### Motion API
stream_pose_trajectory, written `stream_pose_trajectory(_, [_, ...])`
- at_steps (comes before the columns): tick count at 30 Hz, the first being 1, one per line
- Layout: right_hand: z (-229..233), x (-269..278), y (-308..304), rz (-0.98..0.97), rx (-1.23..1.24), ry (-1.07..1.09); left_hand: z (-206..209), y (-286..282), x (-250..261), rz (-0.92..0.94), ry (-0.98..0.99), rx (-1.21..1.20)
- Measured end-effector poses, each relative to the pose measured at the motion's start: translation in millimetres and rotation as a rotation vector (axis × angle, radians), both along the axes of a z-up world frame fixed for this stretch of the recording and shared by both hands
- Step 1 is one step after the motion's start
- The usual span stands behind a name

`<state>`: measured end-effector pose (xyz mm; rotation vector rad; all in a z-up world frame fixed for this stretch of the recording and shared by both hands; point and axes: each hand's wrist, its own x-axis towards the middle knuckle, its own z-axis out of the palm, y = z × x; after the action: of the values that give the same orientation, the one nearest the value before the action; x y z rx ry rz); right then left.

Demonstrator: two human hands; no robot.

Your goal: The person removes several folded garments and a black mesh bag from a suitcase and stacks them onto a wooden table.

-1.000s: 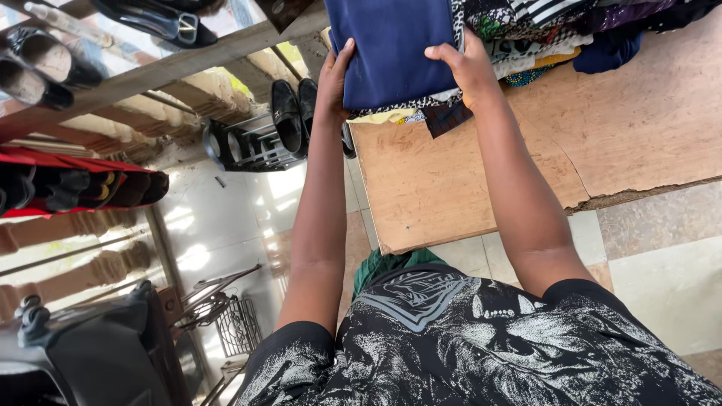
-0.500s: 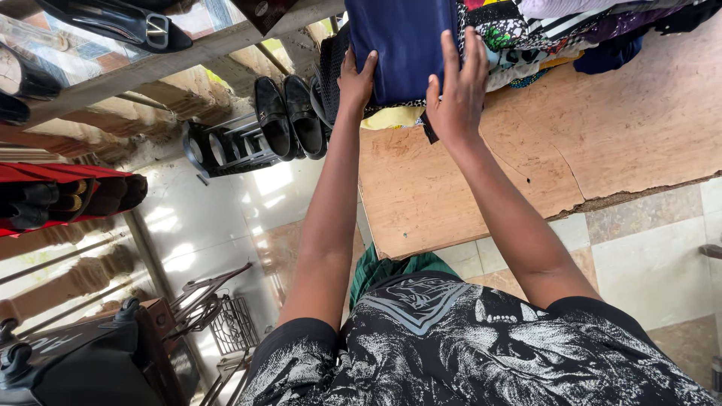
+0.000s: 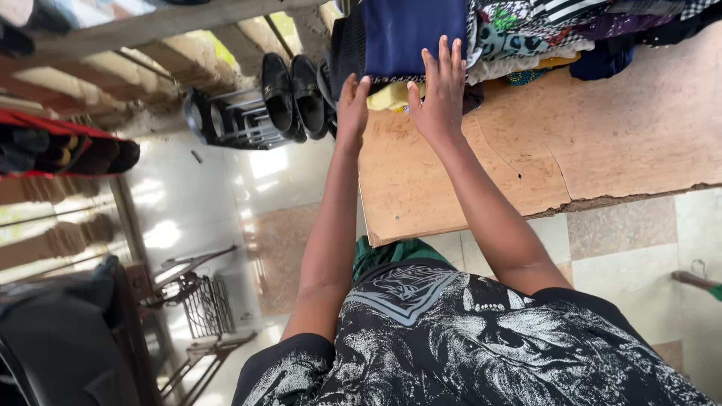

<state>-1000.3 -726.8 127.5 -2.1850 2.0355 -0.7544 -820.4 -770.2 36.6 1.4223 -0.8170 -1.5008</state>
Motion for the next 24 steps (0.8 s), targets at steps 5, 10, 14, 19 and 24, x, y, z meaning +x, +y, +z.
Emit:
stream_pose_trajectory(5, [-1.2, 26.2, 43.0, 0.122, 0.005, -0.243, -1.0, 56.4, 0.9, 0.046, 0.051, -0.040])
stream_pose_trajectory(10, [-7.1, 74.2, 96.5, 0.288, 0.162, -0.427, 13.8, 120.3, 25.1, 0.151, 0.155, -0.086])
stream_pose_trajectory(14, [-11.7, 118.0, 148.2, 0.494, 0.196, -0.424, 20.2, 188.7, 60.4, 0.240, 0.111, -0.128])
stream_pose_trajectory(19, [-26.8, 192.3, 209.2, 0.558, 0.580, -0.602, 47.8, 290.8, 116.1, 0.408, 0.035, -0.101])
stream_pose_trajectory(24, [-32.5, 266.3, 277.6, 0.858, 0.595, -0.541, 65.2, 389.0, 175.6, 0.659, -0.015, -0.091])
